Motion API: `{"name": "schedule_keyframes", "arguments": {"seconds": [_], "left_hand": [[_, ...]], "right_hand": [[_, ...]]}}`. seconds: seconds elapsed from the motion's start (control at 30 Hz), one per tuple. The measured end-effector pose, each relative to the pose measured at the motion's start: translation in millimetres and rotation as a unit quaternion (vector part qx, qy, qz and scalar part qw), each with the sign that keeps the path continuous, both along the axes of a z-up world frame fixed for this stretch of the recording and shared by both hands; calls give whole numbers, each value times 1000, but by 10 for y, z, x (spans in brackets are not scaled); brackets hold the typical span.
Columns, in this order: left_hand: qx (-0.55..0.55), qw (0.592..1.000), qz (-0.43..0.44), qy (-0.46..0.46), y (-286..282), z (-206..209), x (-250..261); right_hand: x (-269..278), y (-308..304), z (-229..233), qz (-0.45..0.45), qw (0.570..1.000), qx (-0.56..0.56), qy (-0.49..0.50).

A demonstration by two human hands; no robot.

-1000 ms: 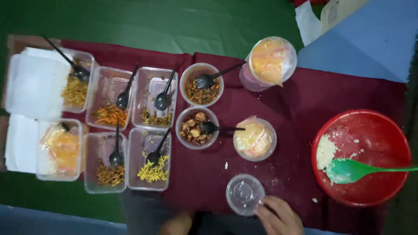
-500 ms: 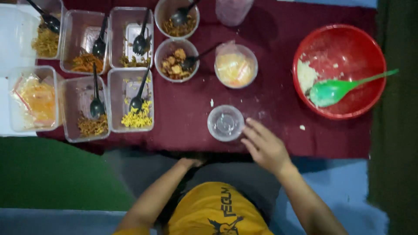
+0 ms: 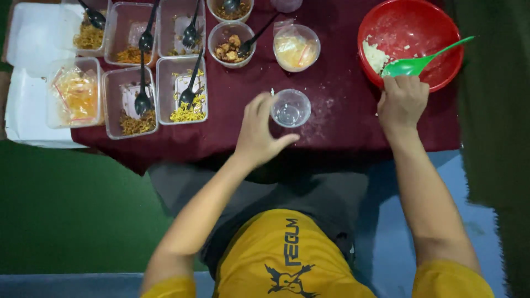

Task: Packaging rice and condiments into boxes and filling small containers with rice.

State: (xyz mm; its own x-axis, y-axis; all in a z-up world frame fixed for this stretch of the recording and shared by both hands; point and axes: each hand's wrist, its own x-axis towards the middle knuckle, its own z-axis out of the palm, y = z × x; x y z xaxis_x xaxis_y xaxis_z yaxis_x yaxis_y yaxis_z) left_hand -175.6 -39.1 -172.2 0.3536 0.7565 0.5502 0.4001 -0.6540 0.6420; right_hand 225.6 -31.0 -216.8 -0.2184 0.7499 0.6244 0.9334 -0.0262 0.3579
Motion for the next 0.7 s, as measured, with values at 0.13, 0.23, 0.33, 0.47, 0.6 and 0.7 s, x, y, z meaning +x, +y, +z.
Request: {"name": "schedule_keyframes", "arguments": {"seconds": [0.13, 0.23, 0.33, 0.47, 0.6, 0.7], "left_hand": [[-75, 997, 9, 26, 250, -175, 251], [-38, 998, 19, 42, 370, -349, 328], [-21, 999, 23, 44, 454, -391, 199], [-55, 992, 88, 72, 449, -325, -219], [-103, 985, 103, 95, 462, -170, -459], [-51, 983, 122, 131, 359, -110, -472]], "right_hand": [[-424, -256, 237, 28, 999, 14, 6], [-772, -580, 349, 39, 997, -25, 60], [-1062, -814, 453, 59, 994, -17, 94], [-1354, -1040, 399, 93, 980, -41, 169], [-1452, -1040, 191, 143, 972, -61, 176], [-1567, -1028, 611, 225, 916, -107, 313]]}}
